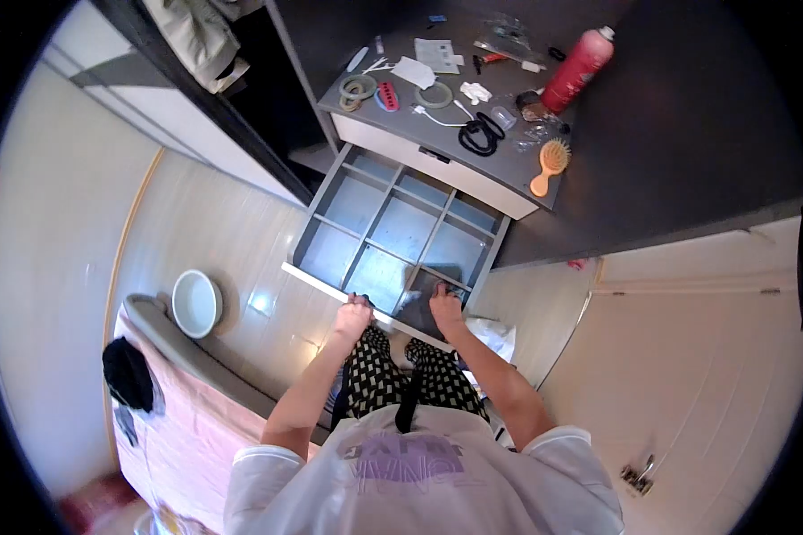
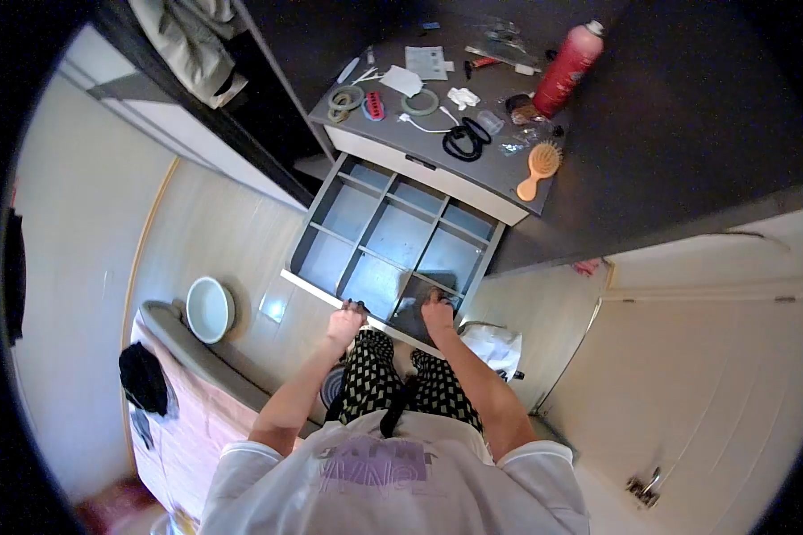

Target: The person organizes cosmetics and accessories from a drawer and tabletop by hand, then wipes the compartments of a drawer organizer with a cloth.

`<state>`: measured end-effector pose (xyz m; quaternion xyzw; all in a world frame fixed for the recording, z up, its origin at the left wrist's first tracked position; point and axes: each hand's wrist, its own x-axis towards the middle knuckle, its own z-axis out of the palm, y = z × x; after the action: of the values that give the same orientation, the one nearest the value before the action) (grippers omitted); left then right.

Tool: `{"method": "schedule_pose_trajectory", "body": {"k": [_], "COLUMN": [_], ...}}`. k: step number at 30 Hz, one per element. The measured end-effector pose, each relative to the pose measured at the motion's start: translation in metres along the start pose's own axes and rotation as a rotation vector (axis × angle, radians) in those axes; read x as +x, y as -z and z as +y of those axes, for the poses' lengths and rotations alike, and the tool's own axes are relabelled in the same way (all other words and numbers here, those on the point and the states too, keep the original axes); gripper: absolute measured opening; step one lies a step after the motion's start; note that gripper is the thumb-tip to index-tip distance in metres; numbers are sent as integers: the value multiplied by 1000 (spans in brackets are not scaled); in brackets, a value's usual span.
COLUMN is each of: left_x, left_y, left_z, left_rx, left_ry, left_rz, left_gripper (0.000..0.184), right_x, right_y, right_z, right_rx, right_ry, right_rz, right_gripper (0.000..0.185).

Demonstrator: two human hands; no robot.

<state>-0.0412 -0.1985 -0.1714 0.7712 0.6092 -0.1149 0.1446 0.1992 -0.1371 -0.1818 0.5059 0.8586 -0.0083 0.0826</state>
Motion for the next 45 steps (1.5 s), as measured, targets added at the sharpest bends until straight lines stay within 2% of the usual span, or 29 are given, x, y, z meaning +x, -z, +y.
{"method": "schedule_pose_trajectory", "body": {"k": [2, 5, 6, 8, 10, 12, 13, 15, 16, 18, 19, 21, 22, 25, 28, 35, 38, 40, 41, 45], "left_x": [-1, -4, -7, -8, -11, -15, -15, -13, -15, -17, -19, -18, -18, -16, -18, -22, -21, -23, -24, -25], "left_y": [-5, -18, 3, 5, 11, 12, 9, 6, 5, 7, 3, -6, -10, -15, -13, -6, -8, -6, -4, 7], "left_z": [0, 5, 11, 13, 15, 15, 15, 19, 20, 22, 24, 25, 25, 26, 26, 33, 35, 39, 42, 56], "left_rx": [29, -43, -91, -166, -172, -174, -184, -150, -159, -206, -227, -275, -315, -269, -361, -443, -455, -555, -556, -561], "left_ry": [-10, 164, 208, 239, 248, 240, 236, 239, 242, 277, 288, 293, 300, 334, 372, 432, 463, 463, 481, 553], "left_rz": [50, 136, 53, 25, 18, 10, 26, 101, 105, 150, 257, 334, 411, 434, 400, 349, 347, 387, 387, 414], "left_gripper": [26, 29, 30, 34, 36, 38, 40, 44, 44, 45, 44, 43, 42, 40, 40, 45, 47, 50, 50, 59], "right_x": [3, -6, -8, -15, -18, -19, -21, -19, -14, -5, 0, 7, 5, -2, -6, -16, -11, -5, -2, 23], "right_y": [-17, -8, -7, 4, 12, 22, 29, 40, 44, 58, 49, 36, 32, 25, 22, 29, 9, 7, 7, 34], "right_z": [-6, -9, -9, -16, -20, -21, -18, -4, 1, 18, 20, 20, 16, 0, -12, -32, -24, -16, -11, 3], "right_rx": [17, 68, 110, 138, 169, 354, 347, 566, 558, 413, 408, 144, 140, 263, 338, 715, 828, 946, 992, 856], "right_ry": [-119, -67, -63, -40, -29, -9, -1, 59, 0, 128, 127, 84, 84, -125, -174, -19, 19, 107, 50, 123], "right_rz": [-77, -81, -104, -183, -261, -318, -321, -2, 25, 119, 116, -39, -41, -168, -158, -142, -138, -229, -344, -323], "right_gripper": [17, 20, 20, 17, 14, 20, 20, 28, 30, 24, 24, 20, 20, 23, 27, 33, 33, 33, 32, 30]}}
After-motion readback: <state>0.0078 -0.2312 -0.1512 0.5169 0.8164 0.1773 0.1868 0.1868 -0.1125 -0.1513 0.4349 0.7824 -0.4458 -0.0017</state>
